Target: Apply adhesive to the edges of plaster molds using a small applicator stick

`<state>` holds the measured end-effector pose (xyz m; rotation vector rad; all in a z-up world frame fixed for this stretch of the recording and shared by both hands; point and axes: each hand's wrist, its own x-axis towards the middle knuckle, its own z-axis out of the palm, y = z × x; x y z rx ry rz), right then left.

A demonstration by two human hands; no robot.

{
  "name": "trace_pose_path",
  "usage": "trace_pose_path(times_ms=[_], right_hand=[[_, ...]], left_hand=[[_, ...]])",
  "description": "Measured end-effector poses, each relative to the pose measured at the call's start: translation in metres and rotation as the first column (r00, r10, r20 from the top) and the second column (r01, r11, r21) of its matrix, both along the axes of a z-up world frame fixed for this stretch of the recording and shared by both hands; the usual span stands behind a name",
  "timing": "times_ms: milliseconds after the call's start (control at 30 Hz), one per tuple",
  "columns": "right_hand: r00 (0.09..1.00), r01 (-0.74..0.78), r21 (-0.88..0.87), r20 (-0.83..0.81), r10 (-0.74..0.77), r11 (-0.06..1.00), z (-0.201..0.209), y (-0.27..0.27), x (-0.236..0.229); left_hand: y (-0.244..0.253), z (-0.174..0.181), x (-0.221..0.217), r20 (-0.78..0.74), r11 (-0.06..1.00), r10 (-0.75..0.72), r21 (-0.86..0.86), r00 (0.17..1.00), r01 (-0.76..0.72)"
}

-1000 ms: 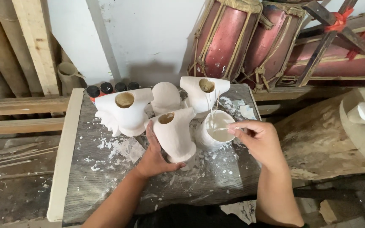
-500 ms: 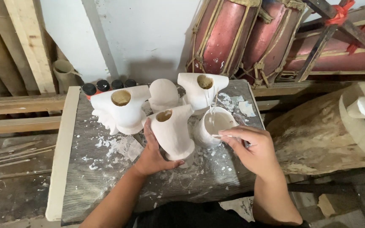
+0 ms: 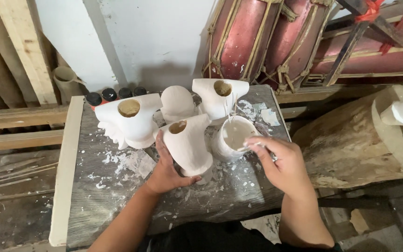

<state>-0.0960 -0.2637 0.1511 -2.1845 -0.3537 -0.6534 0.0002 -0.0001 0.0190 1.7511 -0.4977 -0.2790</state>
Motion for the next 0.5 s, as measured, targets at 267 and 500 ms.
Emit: trace_pose_path(times_ms=[267, 500], right_hand=[[0.994, 0.032, -0.058, 0.109, -0.026, 0.998, -0.001, -0.021, -0.009], [0.981, -0.194, -0.247, -0.069, 0.183, 0.949, 0.000, -0.011, 0.000]], left_hand=[[0.001, 0.003, 0.001, 0.003, 1.000, 0.006, 0.001, 1.000, -0.006], [0.000, 0.013, 0.000, -0.033, 1.000, -0.004, 0.020, 0.999, 0.004]])
